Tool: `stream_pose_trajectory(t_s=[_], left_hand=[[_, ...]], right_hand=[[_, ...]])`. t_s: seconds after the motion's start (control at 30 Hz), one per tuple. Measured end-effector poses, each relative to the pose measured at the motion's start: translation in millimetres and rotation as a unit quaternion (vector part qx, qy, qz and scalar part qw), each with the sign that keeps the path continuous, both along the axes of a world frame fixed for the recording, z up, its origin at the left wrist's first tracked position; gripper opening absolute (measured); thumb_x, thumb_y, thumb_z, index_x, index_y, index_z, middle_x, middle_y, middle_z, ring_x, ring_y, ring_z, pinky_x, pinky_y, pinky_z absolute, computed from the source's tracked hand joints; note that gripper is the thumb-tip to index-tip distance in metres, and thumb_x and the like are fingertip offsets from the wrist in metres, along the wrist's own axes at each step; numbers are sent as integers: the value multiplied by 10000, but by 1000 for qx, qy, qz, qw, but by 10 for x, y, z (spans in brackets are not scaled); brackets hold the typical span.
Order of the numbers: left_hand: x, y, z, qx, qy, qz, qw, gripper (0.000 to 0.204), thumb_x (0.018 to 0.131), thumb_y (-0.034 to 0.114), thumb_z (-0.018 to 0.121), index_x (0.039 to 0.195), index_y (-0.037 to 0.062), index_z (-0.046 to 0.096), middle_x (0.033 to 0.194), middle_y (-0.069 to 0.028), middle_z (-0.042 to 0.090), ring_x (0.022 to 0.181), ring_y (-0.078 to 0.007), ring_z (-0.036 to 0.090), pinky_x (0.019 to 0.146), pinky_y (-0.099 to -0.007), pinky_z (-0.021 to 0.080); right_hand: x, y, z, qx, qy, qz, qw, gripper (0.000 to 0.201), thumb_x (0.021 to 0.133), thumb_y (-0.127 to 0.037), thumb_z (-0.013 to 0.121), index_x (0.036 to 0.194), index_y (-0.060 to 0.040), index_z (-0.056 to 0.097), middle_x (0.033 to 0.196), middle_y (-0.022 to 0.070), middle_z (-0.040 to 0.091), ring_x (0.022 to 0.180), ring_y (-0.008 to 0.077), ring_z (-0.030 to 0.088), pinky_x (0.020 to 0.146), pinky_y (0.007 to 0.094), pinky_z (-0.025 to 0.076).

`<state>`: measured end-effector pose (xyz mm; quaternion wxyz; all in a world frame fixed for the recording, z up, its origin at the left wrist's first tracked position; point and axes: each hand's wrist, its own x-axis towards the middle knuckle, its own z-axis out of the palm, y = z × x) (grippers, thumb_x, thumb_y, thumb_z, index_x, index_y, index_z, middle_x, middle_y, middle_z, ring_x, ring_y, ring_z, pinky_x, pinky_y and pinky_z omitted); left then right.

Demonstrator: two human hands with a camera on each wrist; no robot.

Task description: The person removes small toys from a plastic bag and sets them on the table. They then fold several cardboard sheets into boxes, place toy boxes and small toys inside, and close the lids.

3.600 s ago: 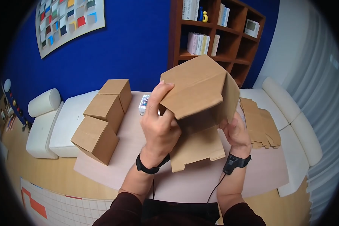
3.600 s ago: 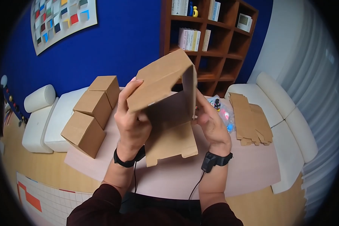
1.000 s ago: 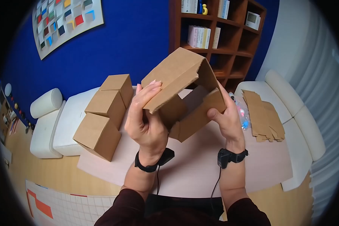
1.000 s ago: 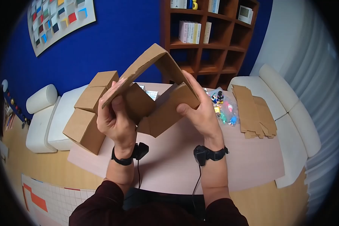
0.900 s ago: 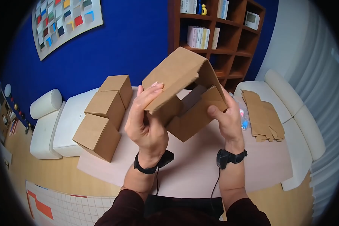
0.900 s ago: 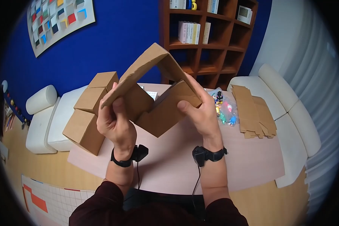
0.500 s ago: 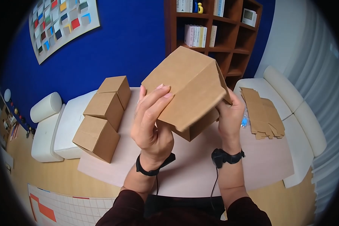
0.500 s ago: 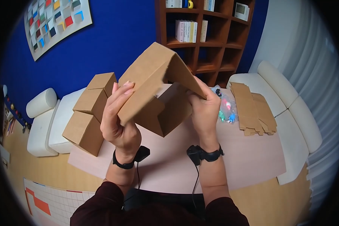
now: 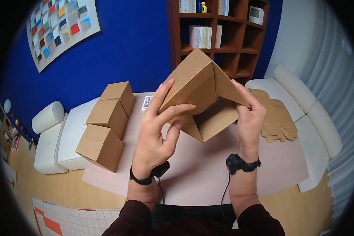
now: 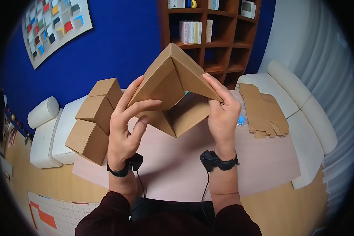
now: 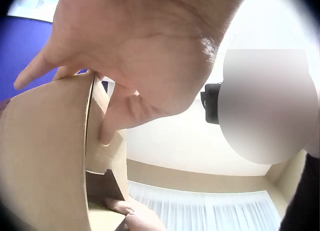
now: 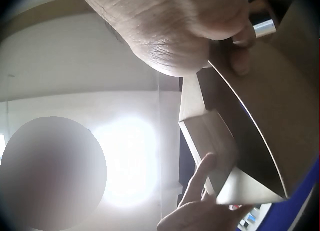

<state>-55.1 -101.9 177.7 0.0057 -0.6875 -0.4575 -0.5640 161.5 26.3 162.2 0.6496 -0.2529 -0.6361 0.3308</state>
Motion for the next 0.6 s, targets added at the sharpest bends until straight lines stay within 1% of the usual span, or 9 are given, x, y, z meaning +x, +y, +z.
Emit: stream_pose_trajectory(t_s=[0.03,0.13,0.23,0.27,0.33,0.4,0.43,0.5,0.6], left_hand=[[-27,27,-19,12,24,10,1000,365,863,-109,649,1133,75,812,1670,-233,505,1512,-458,521,1211,-514,456],[-23,163,-119,25,-54,-3,998,309,915,-125,673,1114,65,815,1634,-222,553,1429,-419,619,1134,-455,538],[-16,281,-156,67,-40,14,997,312,922,-181,650,1070,44,808,1584,-213,610,1349,-379,690,1055,-401,592],[-15,313,-183,69,-52,20,996,309,917,-188,648,1060,36,805,1567,-211,625,1346,-369,693,1053,-399,594],[-15,375,-239,71,-75,31,994,303,905,-202,643,1040,21,798,1534,-209,656,1339,-348,701,1051,-393,597],[-3,420,-271,79,-116,16,990,294,903,-209,634,1032,4,791,1509,-210,676,1333,-345,707,1053,-394,598],[-1,439,-283,83,-136,7,987,290,902,-213,630,1027,-4,787,1496,-210,686,1330,-343,710,1054,-394,599],[-7,479,-305,116,-133,7,984,281,902,-216,625,1024,-17,781,1477,-213,699,1301,-316,725,1026,-374,602],[-4,487,-332,129,-171,1,977,249,915,-208,627,1013,-33,772,1459,-210,712,1216,-249,741,956,-334,601]], right_hand=[[43,-12,16,-9,-5,13,1000,470,959,109,543,1374,25,746,1352,150,776,1250,196,716,1094,310,530],[68,-111,77,-15,-27,25,999,453,955,70,593,1381,25,740,1404,154,749,1267,203,703,1085,319,535],[89,-68,76,78,-50,-1,996,460,949,-13,652,1402,19,727,1458,153,717,1286,210,688,1063,323,544],[101,-51,77,123,-57,-13,991,469,948,-47,674,1410,16,723,1475,153,706,1293,212,682,1054,324,547],[142,-110,111,119,-25,45,992,495,944,-116,703,1422,13,714,1495,162,688,1315,226,672,1047,320,547],[171,-135,131,135,-27,59,989,524,943,-175,731,1430,15,705,1513,173,672,1318,236,670,1027,316,552],[183,-134,133,153,-44,43,986,538,944,-200,744,1433,19,701,1520,179,665,1310,239,673,1011,314,558],[182,-118,125,186,-52,35,980,560,954,-231,763,1444,30,686,1529,192,653,1289,242,681,983,318,571],[90,-91,131,207,5,72,976,588,981,-256,779,1465,53,652,1534,208,642,1238,240,701,953,334,592]])
